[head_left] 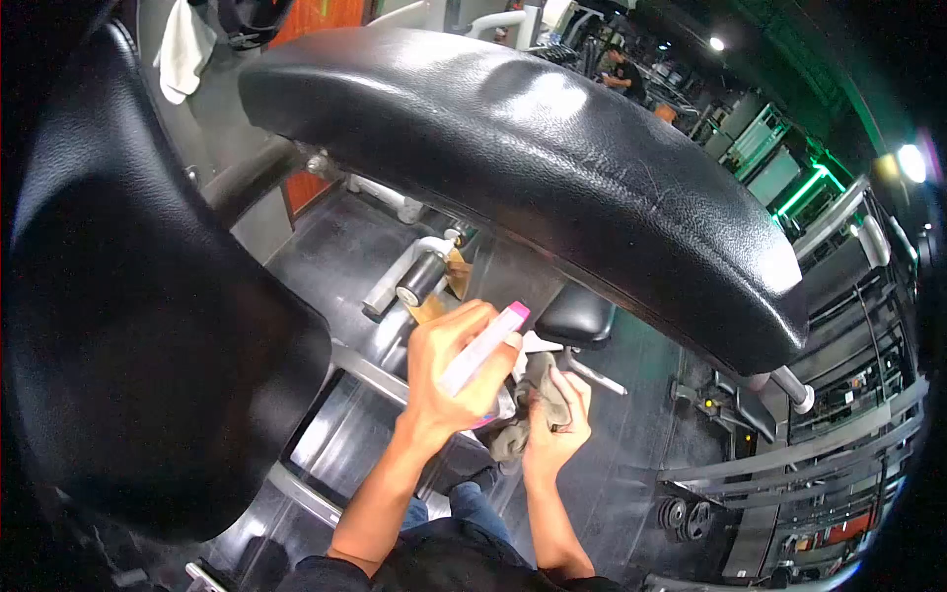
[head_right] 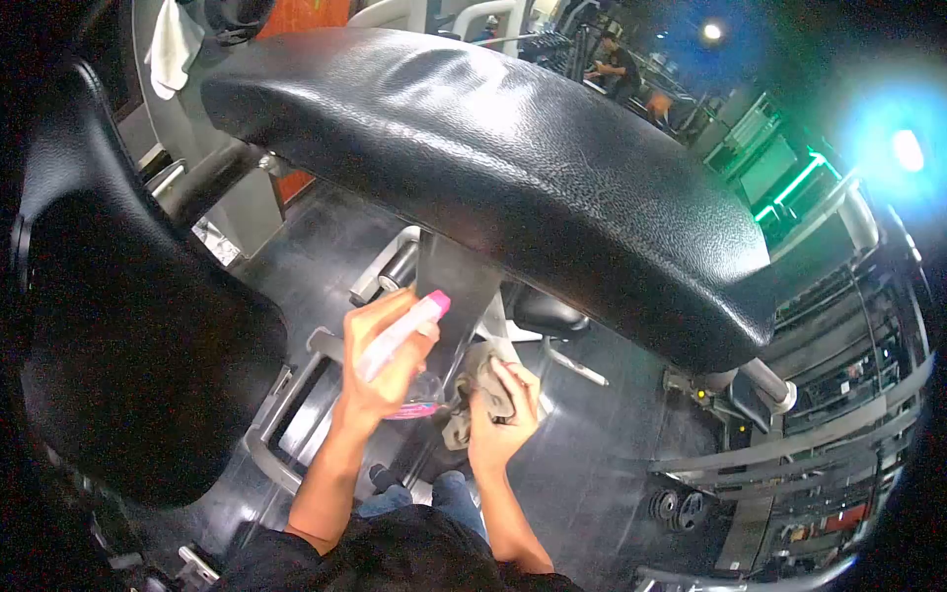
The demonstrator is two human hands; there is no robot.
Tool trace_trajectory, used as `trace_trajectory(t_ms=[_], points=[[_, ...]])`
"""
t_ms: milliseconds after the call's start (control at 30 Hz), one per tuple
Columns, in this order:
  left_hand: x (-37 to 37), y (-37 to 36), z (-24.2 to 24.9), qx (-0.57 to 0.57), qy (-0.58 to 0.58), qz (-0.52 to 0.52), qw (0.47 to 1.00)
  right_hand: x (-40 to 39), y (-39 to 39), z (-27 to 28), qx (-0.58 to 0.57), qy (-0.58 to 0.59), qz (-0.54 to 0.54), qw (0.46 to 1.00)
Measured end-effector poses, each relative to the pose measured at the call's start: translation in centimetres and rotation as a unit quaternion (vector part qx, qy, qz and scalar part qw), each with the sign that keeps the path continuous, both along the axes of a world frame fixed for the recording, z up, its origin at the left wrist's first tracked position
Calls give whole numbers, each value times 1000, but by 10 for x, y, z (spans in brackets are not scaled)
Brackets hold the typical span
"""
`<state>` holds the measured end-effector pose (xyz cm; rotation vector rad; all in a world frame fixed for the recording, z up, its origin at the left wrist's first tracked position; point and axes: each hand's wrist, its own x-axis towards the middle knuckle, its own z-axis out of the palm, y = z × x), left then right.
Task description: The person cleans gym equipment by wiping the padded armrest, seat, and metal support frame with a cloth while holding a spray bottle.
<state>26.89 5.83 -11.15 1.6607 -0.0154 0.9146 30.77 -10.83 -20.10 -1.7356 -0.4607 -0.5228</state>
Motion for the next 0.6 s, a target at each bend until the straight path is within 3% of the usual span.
trace_trajectory(t_ms=[100,233,333,400,600], points=[[-9,4,1,-17,18,7,1000,2,6,18,0,-19,-10,1000],[-29,18,4,-9,13,31,999,36,32,66,-17,-202,17,979],[-42,28,-4,-28,24,60,998,59,54,80,-48,-285,-29,957],[-54,30,-1,-90,51,67,992,61,56,65,-56,-286,-35,956],[-75,51,-21,-64,45,90,993,54,40,1,-121,-226,-4,966]])
